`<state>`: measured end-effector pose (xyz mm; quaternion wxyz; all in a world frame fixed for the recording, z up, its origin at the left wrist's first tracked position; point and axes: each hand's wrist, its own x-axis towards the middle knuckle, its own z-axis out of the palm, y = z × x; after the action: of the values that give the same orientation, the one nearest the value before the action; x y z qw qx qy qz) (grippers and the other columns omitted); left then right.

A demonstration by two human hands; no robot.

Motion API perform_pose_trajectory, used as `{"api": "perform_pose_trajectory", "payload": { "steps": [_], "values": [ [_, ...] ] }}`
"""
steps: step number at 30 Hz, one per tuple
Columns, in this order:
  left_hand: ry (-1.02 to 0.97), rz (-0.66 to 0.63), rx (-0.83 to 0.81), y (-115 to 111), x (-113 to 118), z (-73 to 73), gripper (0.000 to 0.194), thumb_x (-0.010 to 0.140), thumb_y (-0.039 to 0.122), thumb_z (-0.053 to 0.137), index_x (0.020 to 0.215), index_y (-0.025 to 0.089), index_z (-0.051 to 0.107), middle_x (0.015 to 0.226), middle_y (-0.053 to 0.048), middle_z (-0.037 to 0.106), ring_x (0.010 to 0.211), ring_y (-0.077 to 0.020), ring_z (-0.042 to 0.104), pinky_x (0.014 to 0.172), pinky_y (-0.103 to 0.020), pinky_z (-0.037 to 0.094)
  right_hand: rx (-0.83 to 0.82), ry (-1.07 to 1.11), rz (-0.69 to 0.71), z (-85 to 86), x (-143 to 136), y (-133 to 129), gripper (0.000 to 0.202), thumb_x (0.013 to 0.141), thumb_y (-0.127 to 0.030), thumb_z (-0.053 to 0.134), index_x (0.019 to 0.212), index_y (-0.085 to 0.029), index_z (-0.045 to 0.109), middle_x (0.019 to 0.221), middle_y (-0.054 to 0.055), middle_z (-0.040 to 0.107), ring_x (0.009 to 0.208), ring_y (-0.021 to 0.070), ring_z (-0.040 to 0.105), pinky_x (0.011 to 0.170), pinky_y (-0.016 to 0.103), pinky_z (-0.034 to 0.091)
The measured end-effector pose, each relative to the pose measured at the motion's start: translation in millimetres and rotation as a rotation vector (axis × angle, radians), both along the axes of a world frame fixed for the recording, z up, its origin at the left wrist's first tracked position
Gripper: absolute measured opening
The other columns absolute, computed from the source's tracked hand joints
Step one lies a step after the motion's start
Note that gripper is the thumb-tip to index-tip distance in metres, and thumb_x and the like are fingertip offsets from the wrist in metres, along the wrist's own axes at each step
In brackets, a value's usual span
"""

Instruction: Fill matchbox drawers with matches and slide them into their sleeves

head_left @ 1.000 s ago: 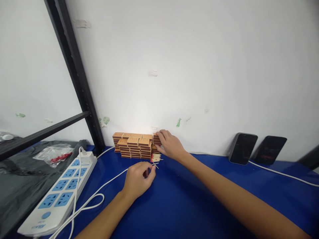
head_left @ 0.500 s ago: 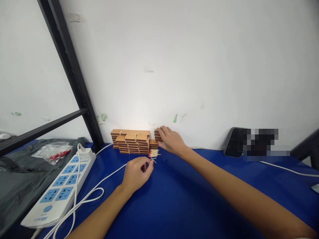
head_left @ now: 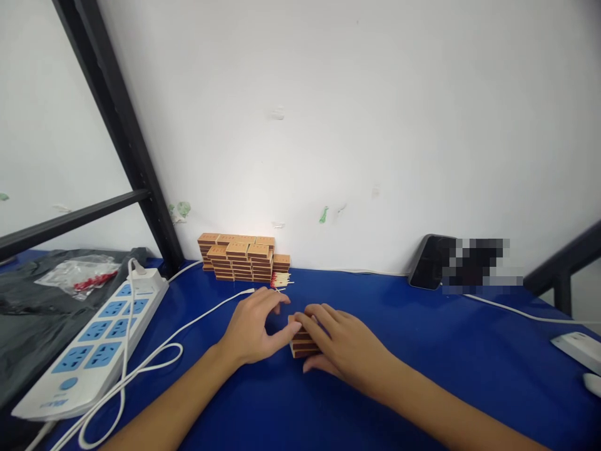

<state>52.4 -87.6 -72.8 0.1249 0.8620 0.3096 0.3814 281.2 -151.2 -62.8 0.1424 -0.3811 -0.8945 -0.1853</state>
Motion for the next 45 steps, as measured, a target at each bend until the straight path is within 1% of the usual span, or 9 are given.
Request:
{"api": "perform_pose_trajectory", "payload": {
  "steps": [4,8,10,12,15,18,29,37,45],
  "values": [
    [0.075,-0.173,-0.213,-2.0,-0.2,3.9,0.063,0.079,0.063,0.079,0.124,0.02,0.066,0.112,-0.01,0.069,0.102,-0.0275,0.064,0.091,-0.041,0.052,-0.085,0.251,0.174,18.3,-0.9,14.4,0.08,0.078,-0.081,0.071,0.126,-0.018,0.062,0.108,0.011,0.066,0.09,0.0235,0.066,0.071,0.036,0.056],
    [-0.057,-0.222,-0.364,-1.4,-1.1,3.3,0.047,0.092,0.055,0.066,0.124,0.02,0.066,0.115,-0.009,0.069,0.104,-0.0238,0.066,0.095,-0.038,0.052,-0.241,0.458,0.178,35.1,8.6,48.5,0.072,0.083,-0.081,0.066,0.119,-0.019,0.065,0.1,0.007,0.065,0.08,0.0182,0.062,0.068,0.031,0.05],
    [-0.054,-0.203,-0.375,-3.7,-0.3,4.2,0.054,0.085,0.056,0.074,0.125,0.021,0.065,0.114,-0.007,0.07,0.104,-0.0236,0.066,0.094,-0.037,0.052,-0.288,0.51,0.164,38.9,12.4,75.6,0.055,0.098,-0.071,0.055,0.115,-0.02,0.067,0.098,0.006,0.065,0.077,0.0163,0.06,0.07,0.03,0.049],
    [0.002,-0.184,-0.37,-7.8,2.4,4.8,0.067,0.073,0.058,0.084,0.128,0.023,0.065,0.114,-0.006,0.07,0.102,-0.0243,0.067,0.095,-0.038,0.052,-0.245,0.523,0.02,40.0,13.7,106.9,0.038,0.106,-0.052,0.049,0.112,-0.019,0.067,0.1,0.005,0.066,0.074,0.0148,0.06,0.073,0.031,0.047],
    [0.087,-0.165,-0.335,-13.9,8.2,2.8,0.068,0.07,0.055,0.085,0.127,0.023,0.066,0.112,-0.005,0.072,0.1,-0.0248,0.067,0.096,-0.04,0.052,-0.204,0.333,-0.091,39.3,9.2,149.2,0.024,0.101,-0.032,0.061,0.119,-0.017,0.065,0.117,0.009,0.068,0.079,0.016,0.063,0.076,0.031,0.046],
    [0.132,-0.161,-0.292,-16.3,11.7,-1.0,0.064,0.07,0.052,0.085,0.125,0.023,0.068,0.108,-0.004,0.073,0.097,-0.0248,0.068,0.094,-0.04,0.053,-0.243,0.149,-0.104,37.7,-2.7,171.4,0.026,0.097,-0.029,0.066,0.119,-0.016,0.065,0.117,0.01,0.069,0.097,0.0219,0.066,0.081,0.031,0.046],
    [0.159,-0.144,-0.25,-17.1,11.2,-3.8,0.062,0.072,0.055,0.082,0.125,0.025,0.067,0.103,-0.003,0.073,0.092,-0.0242,0.069,0.088,-0.038,0.054,-0.155,-0.215,-0.284,28.8,-29.2,167.2,0.037,0.098,-0.04,0.064,0.123,-0.013,0.061,0.121,0.015,0.062,0.092,0.0267,0.067,0.067,0.034,0.043],
    [0.168,-0.142,-0.248,-17.1,10.6,-1.9,0.065,0.073,0.055,0.081,0.129,0.026,0.065,0.106,-0.002,0.073,0.094,-0.0238,0.07,0.087,-0.038,0.053,-0.093,-0.229,-0.261,27.6,-25.1,166.3,0.041,0.098,-0.04,0.064,0.127,-0.014,0.053,0.126,0.016,0.059,0.099,0.027,0.064,0.067,0.032,0.044],
    [0.17,-0.124,-0.241,-17.6,11.1,-0.4,0.065,0.072,0.056,0.082,0.128,0.026,0.067,0.101,-0.002,0.073,0.091,-0.0232,0.07,0.087,-0.037,0.054,-0.051,-0.207,-0.161,27.2,-29.6,165.1,0.046,0.095,-0.024,0.058,0.138,-0.012,0.048,0.137,0.018,0.051,0.104,0.0264,0.058,0.059,0.03,0.043]
  ]
}}
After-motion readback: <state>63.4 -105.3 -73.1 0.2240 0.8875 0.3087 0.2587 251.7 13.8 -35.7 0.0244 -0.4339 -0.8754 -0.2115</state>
